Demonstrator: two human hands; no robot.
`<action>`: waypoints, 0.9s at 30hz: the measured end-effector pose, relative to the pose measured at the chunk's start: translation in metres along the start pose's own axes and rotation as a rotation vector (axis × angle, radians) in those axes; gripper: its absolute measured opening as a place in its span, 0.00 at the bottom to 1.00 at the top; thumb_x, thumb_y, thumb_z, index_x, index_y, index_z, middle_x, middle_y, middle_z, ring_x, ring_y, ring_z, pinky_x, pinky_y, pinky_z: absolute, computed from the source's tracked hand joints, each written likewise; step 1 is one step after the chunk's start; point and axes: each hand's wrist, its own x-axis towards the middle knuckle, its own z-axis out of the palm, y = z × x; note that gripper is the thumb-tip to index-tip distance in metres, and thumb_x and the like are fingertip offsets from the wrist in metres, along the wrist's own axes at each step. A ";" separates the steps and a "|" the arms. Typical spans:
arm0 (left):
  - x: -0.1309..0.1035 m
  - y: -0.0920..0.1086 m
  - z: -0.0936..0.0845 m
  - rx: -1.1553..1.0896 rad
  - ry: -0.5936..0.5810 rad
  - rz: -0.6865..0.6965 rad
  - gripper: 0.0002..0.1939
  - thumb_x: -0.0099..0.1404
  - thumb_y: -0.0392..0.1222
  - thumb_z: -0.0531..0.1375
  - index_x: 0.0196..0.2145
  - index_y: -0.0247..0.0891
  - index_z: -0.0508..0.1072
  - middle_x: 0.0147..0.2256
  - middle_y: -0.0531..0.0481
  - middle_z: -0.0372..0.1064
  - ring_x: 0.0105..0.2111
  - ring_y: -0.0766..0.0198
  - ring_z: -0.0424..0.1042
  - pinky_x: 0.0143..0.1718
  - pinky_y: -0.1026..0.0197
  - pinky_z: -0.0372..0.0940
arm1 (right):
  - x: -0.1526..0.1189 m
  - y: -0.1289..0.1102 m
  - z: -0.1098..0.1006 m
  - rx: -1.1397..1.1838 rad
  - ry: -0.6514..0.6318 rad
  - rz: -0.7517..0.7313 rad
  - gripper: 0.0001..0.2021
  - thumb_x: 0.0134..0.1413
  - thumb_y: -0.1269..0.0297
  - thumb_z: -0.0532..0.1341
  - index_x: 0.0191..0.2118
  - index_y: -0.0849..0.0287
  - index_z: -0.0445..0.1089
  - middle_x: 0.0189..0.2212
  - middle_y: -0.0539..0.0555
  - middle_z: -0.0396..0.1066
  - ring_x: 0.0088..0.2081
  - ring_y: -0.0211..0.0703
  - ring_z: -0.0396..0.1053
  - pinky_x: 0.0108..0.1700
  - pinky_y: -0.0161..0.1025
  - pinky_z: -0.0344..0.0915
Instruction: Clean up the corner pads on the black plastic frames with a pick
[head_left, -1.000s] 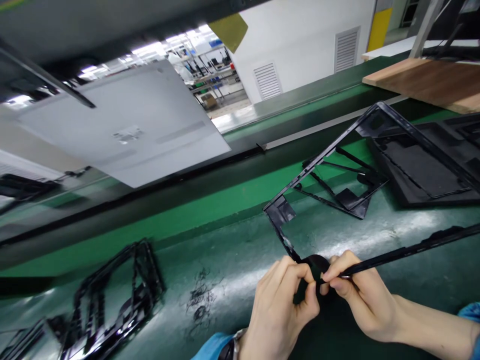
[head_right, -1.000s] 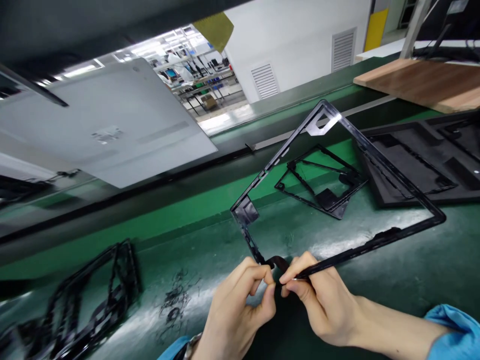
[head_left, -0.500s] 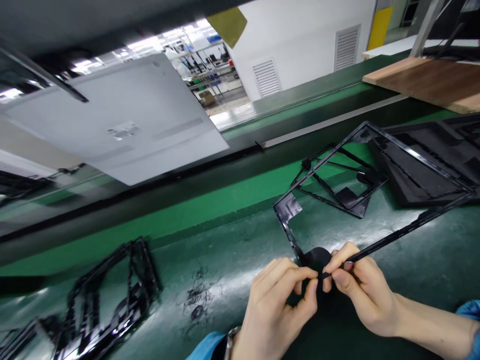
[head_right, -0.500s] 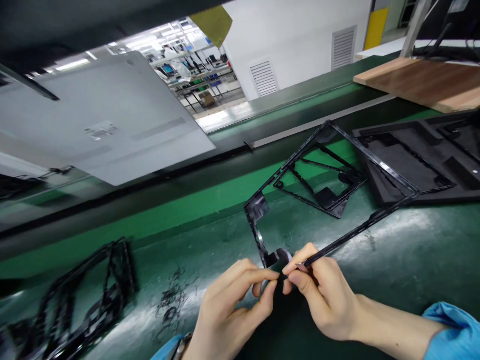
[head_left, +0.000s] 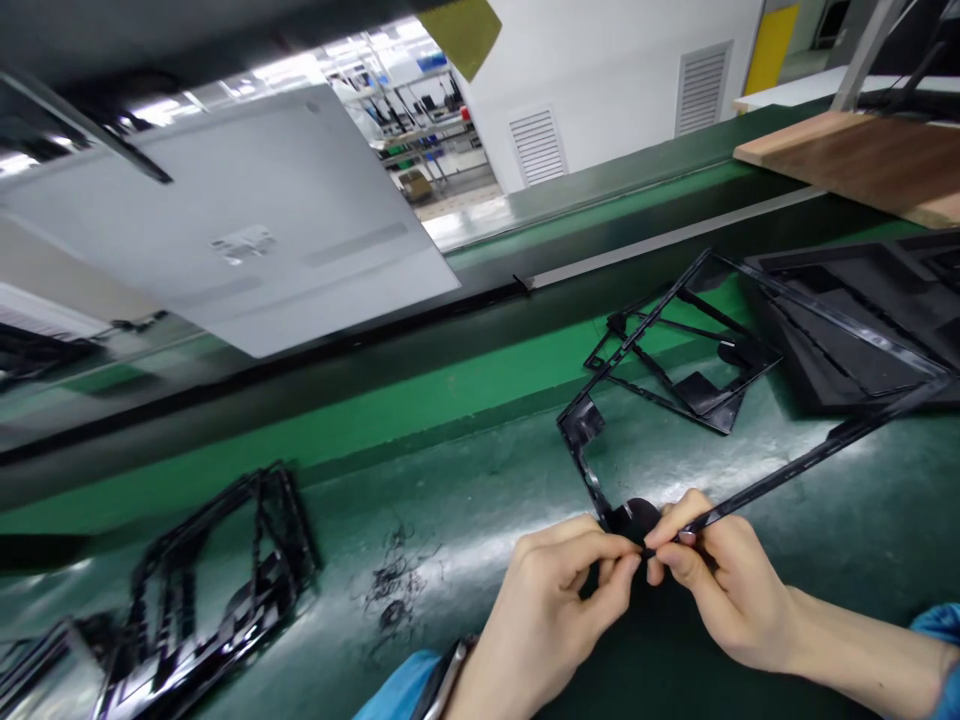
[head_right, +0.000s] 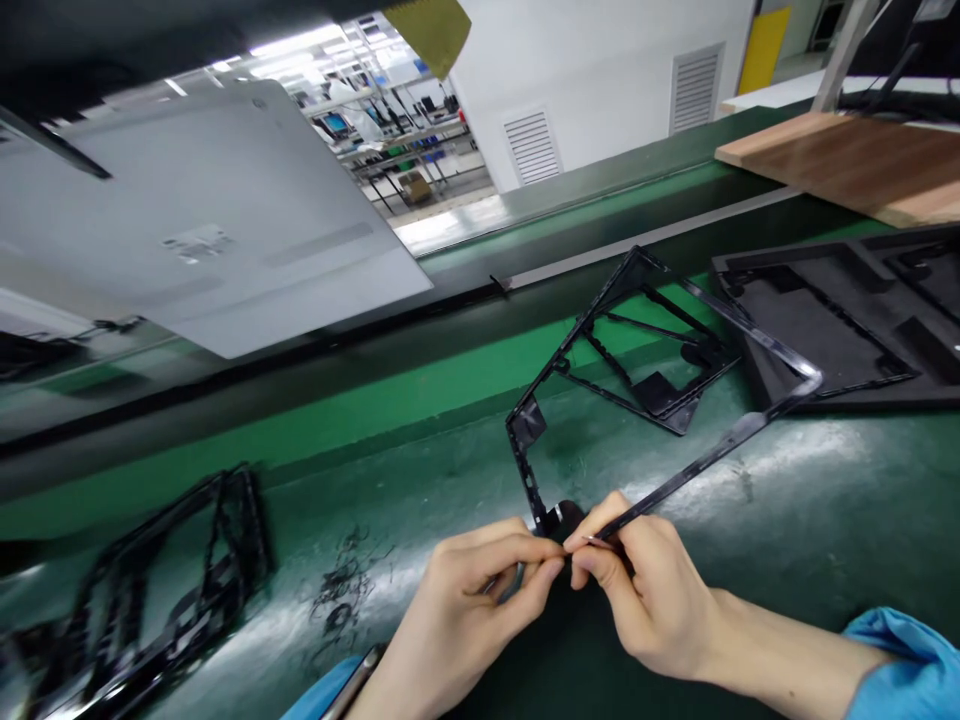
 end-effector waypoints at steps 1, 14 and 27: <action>-0.001 0.000 0.003 -0.004 0.023 0.005 0.10 0.71 0.32 0.63 0.35 0.42 0.84 0.24 0.55 0.66 0.21 0.70 0.62 0.21 0.66 0.55 | 0.000 0.001 0.000 -0.001 -0.002 0.006 0.08 0.76 0.71 0.54 0.49 0.52 0.67 0.35 0.49 0.73 0.30 0.39 0.75 0.34 0.36 0.72; 0.004 0.003 -0.006 -0.192 -0.045 -0.110 0.11 0.71 0.35 0.64 0.36 0.46 0.87 0.22 0.56 0.64 0.20 0.70 0.54 0.20 0.65 0.48 | -0.006 0.003 -0.002 0.119 -0.028 0.051 0.08 0.79 0.70 0.53 0.51 0.50 0.67 0.33 0.49 0.74 0.29 0.39 0.72 0.33 0.37 0.66; -0.003 0.002 0.009 -0.118 0.090 -0.009 0.11 0.68 0.30 0.62 0.33 0.39 0.84 0.23 0.55 0.64 0.21 0.72 0.61 0.21 0.69 0.53 | -0.006 0.003 -0.001 0.006 -0.032 -0.020 0.12 0.73 0.75 0.55 0.53 0.50 0.67 0.33 0.47 0.71 0.31 0.38 0.74 0.34 0.34 0.70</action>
